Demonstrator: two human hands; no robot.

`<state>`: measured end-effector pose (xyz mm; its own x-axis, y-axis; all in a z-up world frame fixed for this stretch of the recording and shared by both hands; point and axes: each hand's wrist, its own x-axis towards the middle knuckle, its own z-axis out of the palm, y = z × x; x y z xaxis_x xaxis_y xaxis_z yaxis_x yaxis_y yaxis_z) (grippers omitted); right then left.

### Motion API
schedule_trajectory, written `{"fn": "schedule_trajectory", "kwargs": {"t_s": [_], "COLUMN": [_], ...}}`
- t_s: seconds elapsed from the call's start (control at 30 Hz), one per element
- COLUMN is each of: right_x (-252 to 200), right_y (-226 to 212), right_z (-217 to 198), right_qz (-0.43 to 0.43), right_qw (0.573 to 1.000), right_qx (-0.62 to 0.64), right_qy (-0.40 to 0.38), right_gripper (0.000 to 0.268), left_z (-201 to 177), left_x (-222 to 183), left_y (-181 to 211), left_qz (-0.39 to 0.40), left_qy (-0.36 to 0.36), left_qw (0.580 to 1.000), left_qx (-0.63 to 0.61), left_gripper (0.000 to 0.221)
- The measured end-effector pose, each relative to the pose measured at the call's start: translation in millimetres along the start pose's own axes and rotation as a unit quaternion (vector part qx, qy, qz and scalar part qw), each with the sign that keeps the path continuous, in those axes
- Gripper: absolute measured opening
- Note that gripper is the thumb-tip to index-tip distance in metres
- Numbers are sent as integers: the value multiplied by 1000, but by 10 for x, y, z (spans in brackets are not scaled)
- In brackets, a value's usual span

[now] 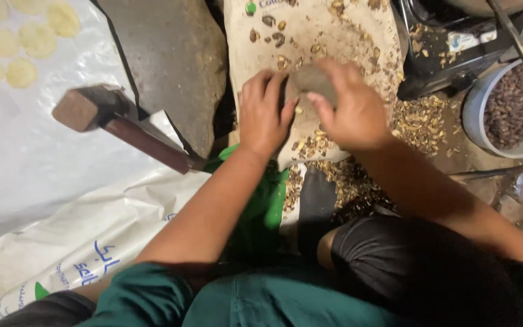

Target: Crack nuts using a stone or mallet and extract the kernels

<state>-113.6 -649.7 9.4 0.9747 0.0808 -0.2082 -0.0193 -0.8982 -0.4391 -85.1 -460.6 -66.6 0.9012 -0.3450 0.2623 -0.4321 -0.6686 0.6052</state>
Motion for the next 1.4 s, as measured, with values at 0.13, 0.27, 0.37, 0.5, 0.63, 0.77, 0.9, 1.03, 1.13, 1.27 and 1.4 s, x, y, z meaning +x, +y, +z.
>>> {"fn": "schedule_trajectory", "kwargs": {"t_s": [0.13, 0.27, 0.37, 0.5, 0.63, 0.77, 0.9, 1.03, 1.13, 1.27, 1.4], "right_x": [87, 106, 230, 223, 185, 38, -51, 46, 84, 123, 230], "right_y": [21, -157, -297, -108, 12, 170, 92, -85, -57, 15, 69], "right_z": [86, -118, -385, -156, 31, 57, -81, -103, -24, 14, -30], "right_qz": [-87, -24, 194, 94, 2, -57, 29, -51, -73, 11, 79], "right_qw": [996, 997, 964, 991, 996, 991, 999, 998, 993, 999, 994], "right_qx": [-14, 40, 144, 66, -83, -119, -1, -19, -83, -30, 21], "right_qy": [11, 60, -116, -73, -28, -6, -24, -41, -33, -21, -78], "right_gripper": [49, 53, 51, 52, 53, 47, 50, 51, 51, 53, 54], "left_z": [-10, -79, -219, -128, 3, 5, 56, -97, -121, -29, -60], "left_x": [-112, -54, 133, 41, 32, 132, 89, -4, -49, -73, 39], "left_y": [-204, -142, 35, -103, -188, -92, 26, -19, -128, -222, -150], "left_qz": [34, 45, 22, 12, 7, -12, -38, -26, 20, 27, 10], "left_qy": [33, 35, 26, 11, 18, 9, -28, -9, 9, 20, 41], "left_qw": [999, 998, 999, 998, 998, 999, 999, 1000, 999, 999, 997], "left_qx": [11, -3, -37, -67, -57, -51, 14, -2, -32, -40, -72], "left_gripper": [31, 26, 19, 16, 13, 9, 18, 36, 27, 27, 20]}}
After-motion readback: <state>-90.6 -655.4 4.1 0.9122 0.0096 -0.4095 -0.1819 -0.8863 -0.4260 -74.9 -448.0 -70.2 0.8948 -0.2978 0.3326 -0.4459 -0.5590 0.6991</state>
